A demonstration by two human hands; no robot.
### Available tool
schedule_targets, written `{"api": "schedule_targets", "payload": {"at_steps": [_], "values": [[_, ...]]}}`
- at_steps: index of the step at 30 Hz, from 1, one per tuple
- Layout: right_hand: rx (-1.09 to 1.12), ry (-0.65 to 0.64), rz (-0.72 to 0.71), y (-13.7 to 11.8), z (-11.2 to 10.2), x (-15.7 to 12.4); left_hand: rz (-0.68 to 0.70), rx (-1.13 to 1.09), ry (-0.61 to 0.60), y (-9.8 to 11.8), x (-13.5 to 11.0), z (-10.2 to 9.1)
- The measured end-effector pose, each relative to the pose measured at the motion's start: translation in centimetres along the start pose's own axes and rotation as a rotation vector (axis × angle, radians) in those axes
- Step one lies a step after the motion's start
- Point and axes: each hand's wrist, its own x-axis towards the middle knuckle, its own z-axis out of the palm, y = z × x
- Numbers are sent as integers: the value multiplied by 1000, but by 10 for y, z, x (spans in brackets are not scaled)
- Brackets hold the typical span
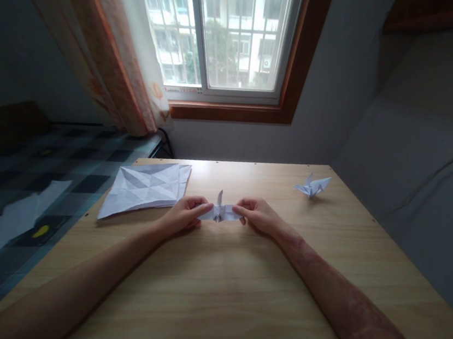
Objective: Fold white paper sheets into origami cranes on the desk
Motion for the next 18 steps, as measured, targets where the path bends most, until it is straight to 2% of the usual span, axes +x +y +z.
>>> {"api": "schedule_targets", "payload": {"at_steps": [6, 18], "values": [[-9, -1, -11, 3, -2, 2, -4, -7, -5, 2, -1, 0], [-64, -16, 65, -2, -7, 0, -46, 42, -69, 0, 3, -6]]}}
